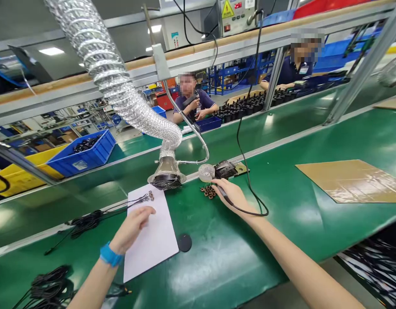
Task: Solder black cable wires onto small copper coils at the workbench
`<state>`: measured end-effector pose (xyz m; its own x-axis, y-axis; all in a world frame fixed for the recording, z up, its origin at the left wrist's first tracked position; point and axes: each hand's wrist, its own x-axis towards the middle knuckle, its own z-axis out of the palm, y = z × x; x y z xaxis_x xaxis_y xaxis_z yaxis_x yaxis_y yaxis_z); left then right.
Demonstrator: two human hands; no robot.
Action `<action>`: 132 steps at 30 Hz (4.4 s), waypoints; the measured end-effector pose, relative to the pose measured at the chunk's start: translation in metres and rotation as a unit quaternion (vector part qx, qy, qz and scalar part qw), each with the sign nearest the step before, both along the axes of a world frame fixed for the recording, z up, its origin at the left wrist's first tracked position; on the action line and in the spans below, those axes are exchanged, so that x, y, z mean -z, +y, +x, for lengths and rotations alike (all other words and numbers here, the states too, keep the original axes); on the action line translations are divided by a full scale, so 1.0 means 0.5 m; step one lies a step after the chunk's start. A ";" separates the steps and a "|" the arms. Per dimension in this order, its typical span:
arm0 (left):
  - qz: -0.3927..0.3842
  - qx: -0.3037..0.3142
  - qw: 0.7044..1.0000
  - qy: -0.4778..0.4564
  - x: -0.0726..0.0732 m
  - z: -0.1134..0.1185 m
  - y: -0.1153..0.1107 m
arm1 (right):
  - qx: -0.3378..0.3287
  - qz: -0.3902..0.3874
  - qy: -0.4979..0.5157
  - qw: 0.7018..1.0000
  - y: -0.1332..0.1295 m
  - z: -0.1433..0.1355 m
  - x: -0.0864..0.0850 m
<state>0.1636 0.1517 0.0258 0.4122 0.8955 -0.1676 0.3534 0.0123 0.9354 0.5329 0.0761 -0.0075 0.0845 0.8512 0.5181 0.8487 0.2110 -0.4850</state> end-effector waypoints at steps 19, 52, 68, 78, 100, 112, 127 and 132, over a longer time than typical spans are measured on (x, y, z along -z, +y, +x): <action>0.229 0.023 0.947 0.226 0.128 0.414 -0.012 | 0.085 0.192 0.093 0.973 -0.042 0.040 0.091; 0.271 0.022 0.937 0.217 0.140 0.401 -0.043 | 0.050 0.136 0.110 0.983 -0.049 0.026 0.077; 0.252 0.020 0.943 0.214 0.134 0.406 -0.041 | 0.055 0.135 0.100 0.984 -0.046 0.026 0.083; 0.159 0.009 0.976 0.149 0.049 0.333 -0.063 | 0.041 0.141 0.121 0.982 -0.051 0.028 0.085; 0.101 -0.076 0.978 0.168 0.054 0.145 -0.222 | 0.048 0.145 0.122 0.981 -0.048 0.014 0.092; 0.113 -0.049 0.970 0.210 0.059 0.130 -0.229 | 0.046 0.140 0.118 0.982 -0.050 0.013 0.089; 0.040 -0.111 0.985 0.124 0.093 0.143 -0.239 | 0.038 0.148 0.128 0.980 -0.051 0.012 0.092; 0.162 -0.113 0.962 0.188 0.069 0.153 -0.243 | 0.034 0.140 0.123 0.982 -0.051 0.010 0.092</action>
<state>0.2402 0.0300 -0.0087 0.1651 0.9856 0.0365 0.6898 -0.1418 0.7099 0.5380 0.0505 -0.0537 0.2880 0.6659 0.6882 0.7297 0.3128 -0.6080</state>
